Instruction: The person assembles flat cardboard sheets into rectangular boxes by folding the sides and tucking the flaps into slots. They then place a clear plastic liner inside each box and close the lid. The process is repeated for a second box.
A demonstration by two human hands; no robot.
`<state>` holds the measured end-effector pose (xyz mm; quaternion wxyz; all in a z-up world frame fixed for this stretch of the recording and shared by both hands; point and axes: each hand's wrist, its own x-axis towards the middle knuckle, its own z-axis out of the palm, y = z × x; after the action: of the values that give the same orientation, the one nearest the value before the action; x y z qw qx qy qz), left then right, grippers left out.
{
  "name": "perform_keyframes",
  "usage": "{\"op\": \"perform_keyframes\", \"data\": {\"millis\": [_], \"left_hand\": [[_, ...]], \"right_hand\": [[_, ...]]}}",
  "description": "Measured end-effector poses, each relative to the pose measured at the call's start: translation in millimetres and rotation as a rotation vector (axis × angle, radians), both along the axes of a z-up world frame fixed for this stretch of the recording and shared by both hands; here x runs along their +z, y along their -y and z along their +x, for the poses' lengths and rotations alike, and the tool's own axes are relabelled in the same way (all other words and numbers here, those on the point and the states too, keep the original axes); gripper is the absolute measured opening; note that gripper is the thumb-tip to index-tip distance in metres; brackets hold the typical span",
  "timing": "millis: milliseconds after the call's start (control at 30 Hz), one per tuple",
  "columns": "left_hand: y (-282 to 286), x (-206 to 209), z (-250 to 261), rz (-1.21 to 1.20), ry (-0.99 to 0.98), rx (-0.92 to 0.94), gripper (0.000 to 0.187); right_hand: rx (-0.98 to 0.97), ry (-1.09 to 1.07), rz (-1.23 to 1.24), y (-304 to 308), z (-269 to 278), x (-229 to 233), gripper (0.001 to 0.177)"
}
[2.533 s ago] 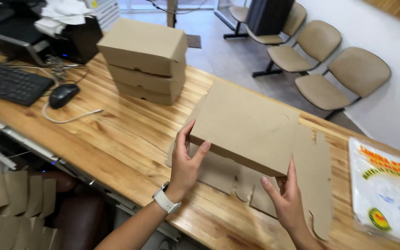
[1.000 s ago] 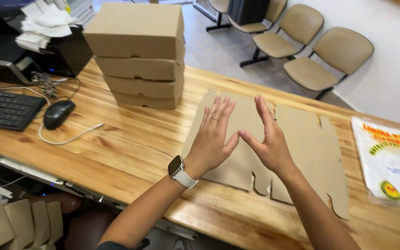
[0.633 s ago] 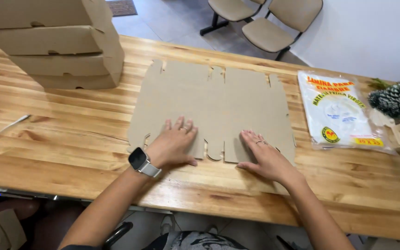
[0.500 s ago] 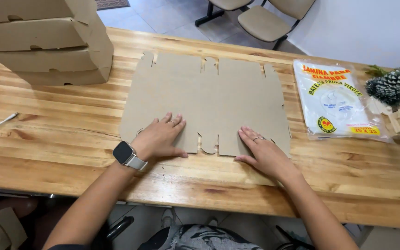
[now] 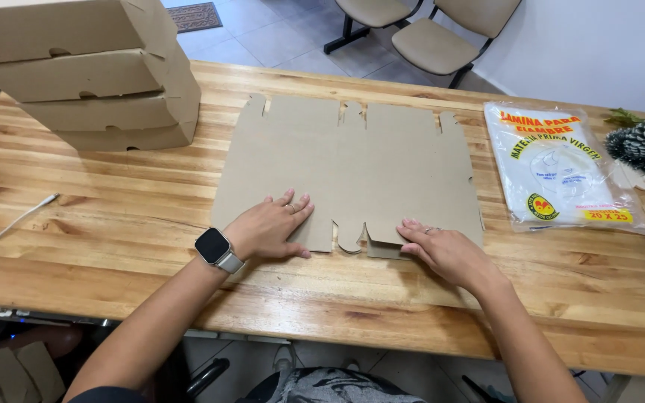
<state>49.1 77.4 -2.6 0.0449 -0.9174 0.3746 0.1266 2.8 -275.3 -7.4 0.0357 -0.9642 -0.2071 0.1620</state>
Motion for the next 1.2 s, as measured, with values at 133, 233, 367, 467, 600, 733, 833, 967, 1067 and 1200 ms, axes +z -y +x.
{"op": "perform_keyframes", "data": {"millis": [133,233,367,467,600,733,833,967,1067,1200], "left_hand": [[-1.6,1.9,0.4,-0.002,0.004,-0.024,0.104],[-4.3,4.0,-1.4,0.027,0.019,-0.044,0.115],[-7.6,12.0,-7.4,-0.027,-0.036,-0.048,0.095],[-7.4,4.2,-5.0,-0.114,-0.119,-0.043,0.074],[-4.5,2.5,4.0,-0.304,-0.139,0.109,0.038],[15.9,-16.8,35.4,-0.274,0.101,0.075,0.025],[30.3,-46.1,50.9,-0.23,0.359,0.17,0.017],[37.6,-63.6,69.0,-0.414,0.353,0.252,0.043],[47.8,-66.1,65.5,-0.472,0.262,0.3,0.053],[94.9,-67.5,53.7,-0.46,0.299,0.26,0.059]], "right_hand": [[-0.063,0.034,0.035,-3.7,-1.3,8.4,0.034],[-0.097,0.156,-0.031,-5.5,2.1,8.5,0.026],[-0.124,0.334,-0.093,-10.9,7.7,12.1,0.021],[-0.138,0.45,-0.068,-13.1,14.8,11.1,0.021],[-0.075,0.661,0.036,9.2,41.4,-35.2,0.021],[0.038,0.927,0.059,-10.7,40.3,-40.4,0.029],[0.006,0.833,0.06,-20.7,39.7,-49.6,0.044],[-0.223,0.502,0.058,-24.5,60.5,-50.3,0.075],[-0.242,0.484,0.064,-43.5,71.7,-47.4,0.072],[-0.181,0.428,0.129,-81.1,96.5,-57.8,0.056]]}}
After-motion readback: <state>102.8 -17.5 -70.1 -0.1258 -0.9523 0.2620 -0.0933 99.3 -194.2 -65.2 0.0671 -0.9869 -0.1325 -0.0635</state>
